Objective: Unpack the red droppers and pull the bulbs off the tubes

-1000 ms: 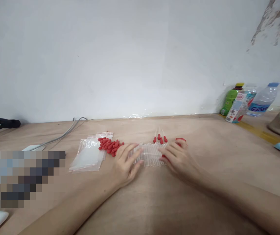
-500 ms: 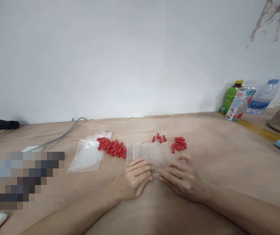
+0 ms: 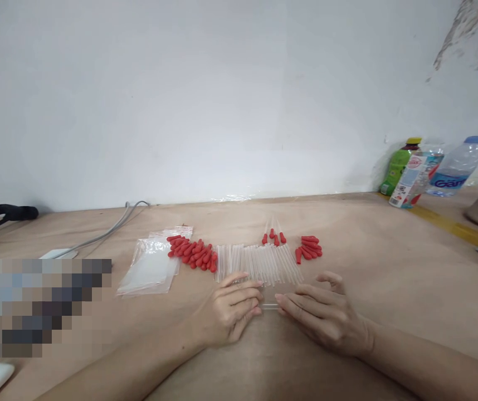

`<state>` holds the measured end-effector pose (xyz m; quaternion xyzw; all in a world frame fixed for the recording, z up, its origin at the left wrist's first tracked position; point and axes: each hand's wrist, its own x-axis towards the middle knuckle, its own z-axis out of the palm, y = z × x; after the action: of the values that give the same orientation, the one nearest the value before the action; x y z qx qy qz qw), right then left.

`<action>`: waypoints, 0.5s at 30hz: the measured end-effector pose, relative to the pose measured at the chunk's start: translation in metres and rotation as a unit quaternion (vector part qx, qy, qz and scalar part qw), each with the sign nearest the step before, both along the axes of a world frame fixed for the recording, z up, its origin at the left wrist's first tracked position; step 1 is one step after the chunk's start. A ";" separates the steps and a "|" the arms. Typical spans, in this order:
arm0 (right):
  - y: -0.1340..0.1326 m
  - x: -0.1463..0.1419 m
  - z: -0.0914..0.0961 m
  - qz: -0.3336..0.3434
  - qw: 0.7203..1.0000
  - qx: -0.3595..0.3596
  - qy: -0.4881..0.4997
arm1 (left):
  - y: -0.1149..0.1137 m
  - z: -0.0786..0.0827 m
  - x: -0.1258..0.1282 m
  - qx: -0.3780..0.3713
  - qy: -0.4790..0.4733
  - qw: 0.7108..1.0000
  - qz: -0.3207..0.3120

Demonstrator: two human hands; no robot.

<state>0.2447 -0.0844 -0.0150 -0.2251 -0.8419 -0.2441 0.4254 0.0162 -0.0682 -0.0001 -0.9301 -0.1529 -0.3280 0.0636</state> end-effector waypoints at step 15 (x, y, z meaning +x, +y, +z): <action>0.053 0.045 0.023 -0.097 0.963 -0.114 0.223 | 0.047 0.017 -0.047 -0.034 -0.130 0.947 0.293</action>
<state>0.2893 -0.0313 0.0080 -0.4017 -0.7221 -0.1299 0.5480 -0.0304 -0.0212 0.0165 -0.7951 -0.4362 -0.4081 0.1050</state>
